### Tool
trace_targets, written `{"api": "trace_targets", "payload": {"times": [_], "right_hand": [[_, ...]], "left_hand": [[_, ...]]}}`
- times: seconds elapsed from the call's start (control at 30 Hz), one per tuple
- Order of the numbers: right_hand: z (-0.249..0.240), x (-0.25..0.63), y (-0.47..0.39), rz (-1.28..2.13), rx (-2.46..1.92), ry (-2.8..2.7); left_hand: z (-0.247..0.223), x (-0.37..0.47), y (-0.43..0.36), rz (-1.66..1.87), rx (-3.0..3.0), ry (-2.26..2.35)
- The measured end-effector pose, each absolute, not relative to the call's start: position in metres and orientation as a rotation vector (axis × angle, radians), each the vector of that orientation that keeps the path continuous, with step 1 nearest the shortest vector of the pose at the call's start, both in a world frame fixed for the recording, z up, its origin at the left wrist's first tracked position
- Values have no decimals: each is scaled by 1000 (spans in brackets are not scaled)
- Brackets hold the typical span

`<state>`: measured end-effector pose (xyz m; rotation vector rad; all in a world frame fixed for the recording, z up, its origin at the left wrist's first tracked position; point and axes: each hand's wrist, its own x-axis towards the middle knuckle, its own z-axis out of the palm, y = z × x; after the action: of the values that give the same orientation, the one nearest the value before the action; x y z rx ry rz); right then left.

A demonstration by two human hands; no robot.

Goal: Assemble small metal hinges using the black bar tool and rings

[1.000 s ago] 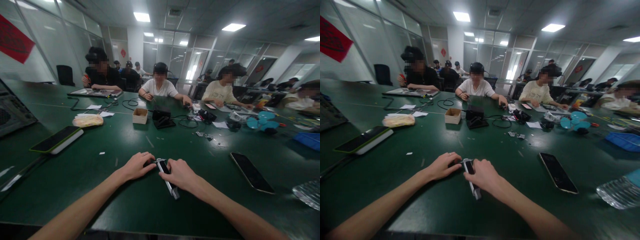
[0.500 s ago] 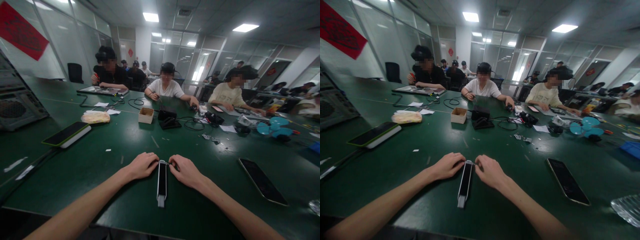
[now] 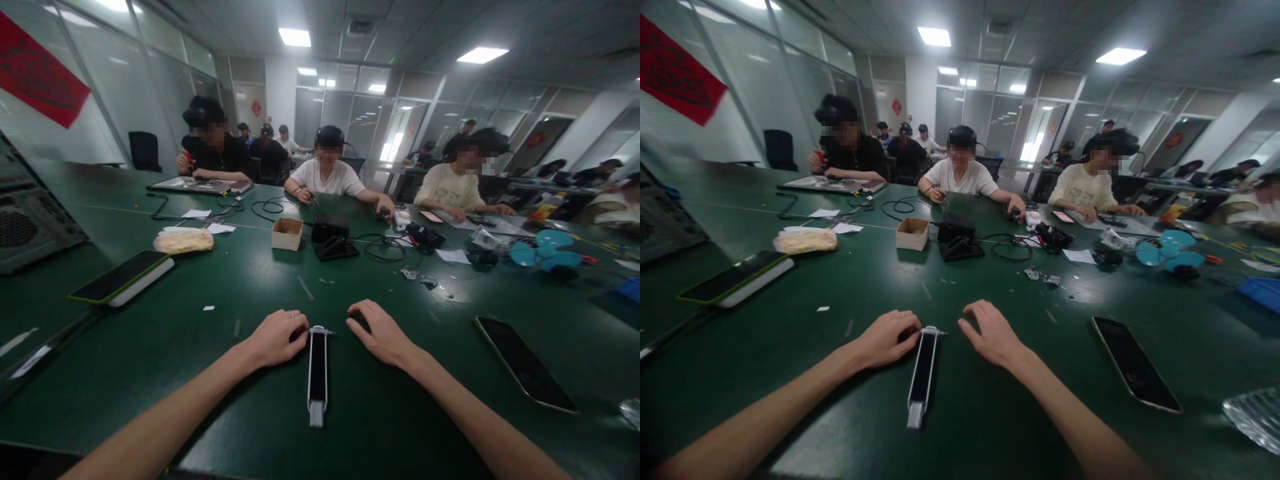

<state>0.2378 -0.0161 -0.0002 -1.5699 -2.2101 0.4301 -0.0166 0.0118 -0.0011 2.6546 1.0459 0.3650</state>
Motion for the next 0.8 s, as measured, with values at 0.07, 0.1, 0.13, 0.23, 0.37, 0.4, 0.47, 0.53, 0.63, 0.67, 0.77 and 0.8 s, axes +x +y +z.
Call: {"api": "trace_targets", "payload": {"times": [0.07, 0.1, 0.13, 0.23, 0.37, 0.4, 0.47, 0.53, 0.63, 0.67, 0.77, 0.8], "right_hand": [[-8, 259, -6, 366, -1671, -2138], [-13, 272, -1, 322, -1732, -2098], [-17, 284, 4, 273, -1800, -2061], [-26, 324, 20, 59, -2081, -1800], [-30, 373, 39, -93, -2294, -1447], [-31, 383, 43, -120, -2339, -1359], [-34, 402, 51, -148, -2409, -1219], [-37, 416, 57, -147, -2458, -1136], [-44, 434, 69, -114, -2508, -1080], [-45, 439, 73, -99, -2520, -1075], [-48, 452, 88, -50, -2542, -1096], [-48, 456, 94, -33, -2545, -1115]], "left_hand": [[0, -17, 11, 358, 2648, 1048], [1, -16, 11, 351, 2643, 1050], [2, -16, 11, 342, 2637, 1053], [3, -16, 11, 317, 2622, 1065], [2, -17, 11, 315, 2613, 1055], [2, -17, 11, 312, 2611, 1056], [1, -17, 11, 298, 2609, 1066], [2, -17, 11, 287, 2610, 1077], [2, -17, 11, 294, 2610, 1072], [2, -17, 10, 301, 2610, 1066], [2, -17, 10, 318, 2615, 1054], [2, -17, 10, 322, 2616, 1053]]}}
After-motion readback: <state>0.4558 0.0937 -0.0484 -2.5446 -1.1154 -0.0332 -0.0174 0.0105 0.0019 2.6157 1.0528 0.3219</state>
